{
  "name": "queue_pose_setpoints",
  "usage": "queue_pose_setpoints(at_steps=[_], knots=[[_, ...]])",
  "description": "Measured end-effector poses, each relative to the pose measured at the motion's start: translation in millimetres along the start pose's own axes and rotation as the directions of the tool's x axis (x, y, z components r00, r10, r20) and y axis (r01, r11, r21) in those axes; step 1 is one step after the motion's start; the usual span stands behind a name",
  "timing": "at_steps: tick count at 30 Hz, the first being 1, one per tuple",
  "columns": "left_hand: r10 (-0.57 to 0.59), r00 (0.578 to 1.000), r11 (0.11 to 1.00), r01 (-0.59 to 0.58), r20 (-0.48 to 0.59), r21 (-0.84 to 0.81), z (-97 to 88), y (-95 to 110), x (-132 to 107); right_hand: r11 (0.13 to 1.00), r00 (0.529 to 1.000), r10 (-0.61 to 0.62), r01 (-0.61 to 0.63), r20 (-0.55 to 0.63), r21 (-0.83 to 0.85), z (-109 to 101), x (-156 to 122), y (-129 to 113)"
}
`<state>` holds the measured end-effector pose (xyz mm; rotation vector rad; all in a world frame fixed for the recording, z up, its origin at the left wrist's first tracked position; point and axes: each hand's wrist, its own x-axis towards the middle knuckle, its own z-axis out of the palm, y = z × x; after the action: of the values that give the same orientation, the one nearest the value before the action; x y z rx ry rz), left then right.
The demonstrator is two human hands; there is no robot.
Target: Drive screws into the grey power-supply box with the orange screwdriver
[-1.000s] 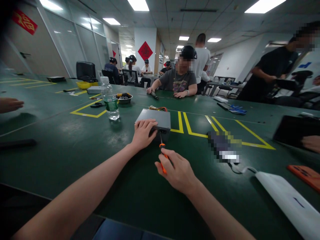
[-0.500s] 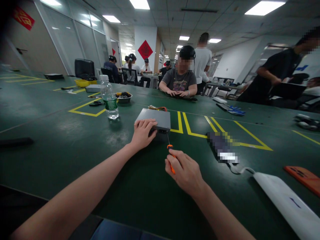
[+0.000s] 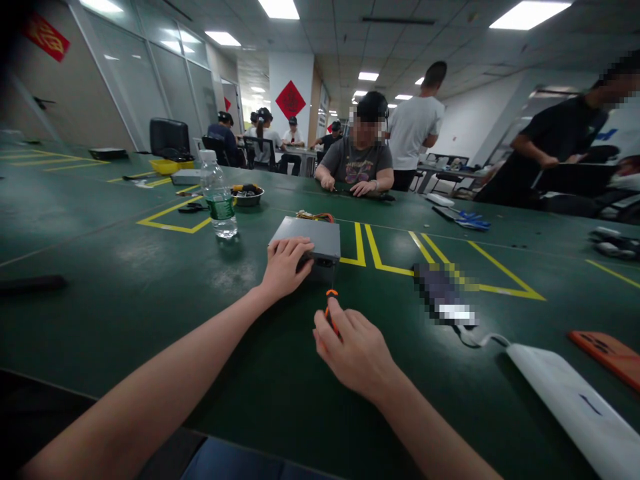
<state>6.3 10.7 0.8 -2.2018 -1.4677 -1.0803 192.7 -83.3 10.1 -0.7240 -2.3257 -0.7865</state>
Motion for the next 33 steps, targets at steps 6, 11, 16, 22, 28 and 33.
queue_pose_setpoints(at_steps=[6, 11, 16, 22, 28, 33], knots=[[-0.002, 1.0, 1.0, 0.002, -0.002, -0.007, 0.0, 1, 0, 0.995, 0.999, 0.023, -0.027, -0.048, -0.096, -6, -2, 4], [-0.008, 1.0, 1.0, 0.008, -0.005, -0.006, 1.2, 0, 0, 0.999, 0.999, -0.035, 0.034, 0.016, 0.039, -3, -1, -2], [0.001, 1.0, 1.0, -0.001, -0.001, -0.005, 0.9, 0, 0, 0.994, 0.996, 0.034, -0.042, 0.081, 0.1, -2, -1, -3], [-0.005, 1.0, 1.0, 0.005, -0.001, -0.006, -0.4, 1, 0, 1.0, 1.0, -0.015, 0.015, -0.02, 0.006, -5, -3, 3], [-0.007, 1.0, 1.0, 0.008, 0.004, -0.002, -0.2, 0, 0, 0.992, 0.998, 0.055, -0.052, -0.019, 0.111, -3, -7, 8], [-0.008, 1.0, 1.0, 0.008, 0.002, -0.001, -0.1, 1, 0, 0.976, 0.997, 0.025, -0.041, 0.078, 0.216, -4, -6, 7]])
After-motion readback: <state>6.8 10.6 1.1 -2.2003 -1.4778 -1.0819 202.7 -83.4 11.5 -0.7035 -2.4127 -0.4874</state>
